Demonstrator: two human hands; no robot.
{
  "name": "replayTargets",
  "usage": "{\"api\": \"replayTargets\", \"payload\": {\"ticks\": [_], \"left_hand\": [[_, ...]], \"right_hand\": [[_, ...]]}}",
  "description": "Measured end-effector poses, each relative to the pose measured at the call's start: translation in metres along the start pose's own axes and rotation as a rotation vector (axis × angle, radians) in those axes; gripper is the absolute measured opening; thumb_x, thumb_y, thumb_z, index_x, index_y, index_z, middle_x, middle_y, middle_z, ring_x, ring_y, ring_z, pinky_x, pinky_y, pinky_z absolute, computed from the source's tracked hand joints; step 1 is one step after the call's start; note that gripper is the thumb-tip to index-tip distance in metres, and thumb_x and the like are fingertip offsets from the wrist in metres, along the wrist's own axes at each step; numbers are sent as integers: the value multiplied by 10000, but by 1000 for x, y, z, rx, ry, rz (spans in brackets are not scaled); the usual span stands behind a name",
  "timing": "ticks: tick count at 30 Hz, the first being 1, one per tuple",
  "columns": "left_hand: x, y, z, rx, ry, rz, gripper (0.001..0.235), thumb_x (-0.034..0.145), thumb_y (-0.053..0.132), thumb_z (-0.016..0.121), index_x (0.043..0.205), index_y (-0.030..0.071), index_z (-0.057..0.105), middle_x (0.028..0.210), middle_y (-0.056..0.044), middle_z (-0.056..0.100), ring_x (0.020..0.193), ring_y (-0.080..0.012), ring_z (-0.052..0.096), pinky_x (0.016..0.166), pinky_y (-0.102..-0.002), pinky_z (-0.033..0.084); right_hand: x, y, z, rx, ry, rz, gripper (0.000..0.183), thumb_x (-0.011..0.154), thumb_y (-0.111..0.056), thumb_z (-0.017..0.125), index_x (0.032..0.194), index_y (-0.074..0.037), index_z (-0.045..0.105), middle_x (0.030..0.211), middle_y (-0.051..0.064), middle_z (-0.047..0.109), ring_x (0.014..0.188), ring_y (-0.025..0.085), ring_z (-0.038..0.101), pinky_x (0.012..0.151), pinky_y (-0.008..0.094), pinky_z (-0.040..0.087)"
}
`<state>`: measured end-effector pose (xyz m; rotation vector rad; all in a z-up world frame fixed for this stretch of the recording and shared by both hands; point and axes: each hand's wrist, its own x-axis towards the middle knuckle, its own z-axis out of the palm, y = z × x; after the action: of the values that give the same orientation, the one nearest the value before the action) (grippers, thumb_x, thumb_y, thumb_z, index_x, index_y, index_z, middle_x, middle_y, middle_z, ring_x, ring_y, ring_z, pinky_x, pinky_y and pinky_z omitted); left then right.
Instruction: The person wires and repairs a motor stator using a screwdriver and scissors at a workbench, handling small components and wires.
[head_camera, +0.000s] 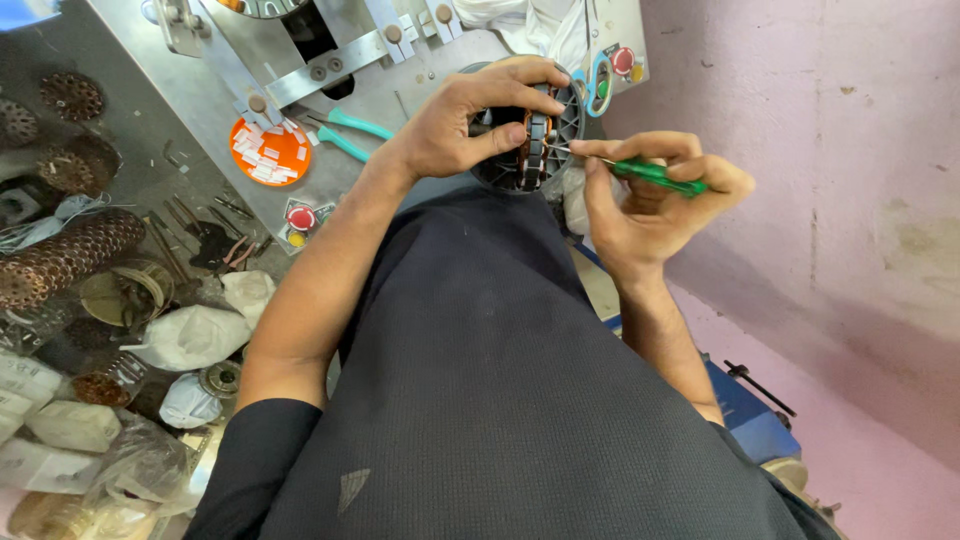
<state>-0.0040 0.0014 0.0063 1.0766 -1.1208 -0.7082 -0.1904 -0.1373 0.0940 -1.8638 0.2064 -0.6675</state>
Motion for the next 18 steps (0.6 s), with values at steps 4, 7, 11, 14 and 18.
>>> {"api": "replayTargets", "payload": {"ticks": [4,7,11,14,18], "left_hand": [[1,-1,1,-2,4,9,310,1012,23,728,1316,83,703,1465,-119,616,1421,-288,581,1227,-396,462],[3,-1,1,2,4,16,291,1011,37,741,1297,78,703,1436,-117,626,1396,-289,598,1209,-394,469],[3,0,3,38,21,19,271,1012,62,750,1279,71,704,1425,-124,628,1369,-287,616,1181,-387,490],[-1,-2,7,56,33,28,266,1030,62,743,1292,72,696,1429,-121,630,1385,-296,607,1187,-386,487],[1,3,6,78,40,24,296,1026,52,726,1317,79,682,1450,-115,624,1412,-300,593,1201,-402,475]], "right_hand": [[1,5,-2,89,48,84,573,1053,268,586,1204,-131,203,1200,145,501,1050,233,713,1000,413,672],[7,14,-7,119,5,126,568,1060,274,585,1193,-129,208,1186,138,497,1021,217,695,989,412,671],[28,24,-17,183,-126,168,578,1052,289,596,1171,-128,214,1117,114,484,967,188,636,984,421,647],[40,23,-25,170,-236,199,571,1038,295,605,1162,-109,221,1071,113,482,954,203,656,942,400,648],[38,10,-12,-28,-299,13,579,998,288,596,1168,-103,204,1105,156,520,1002,255,709,905,376,664]]}}
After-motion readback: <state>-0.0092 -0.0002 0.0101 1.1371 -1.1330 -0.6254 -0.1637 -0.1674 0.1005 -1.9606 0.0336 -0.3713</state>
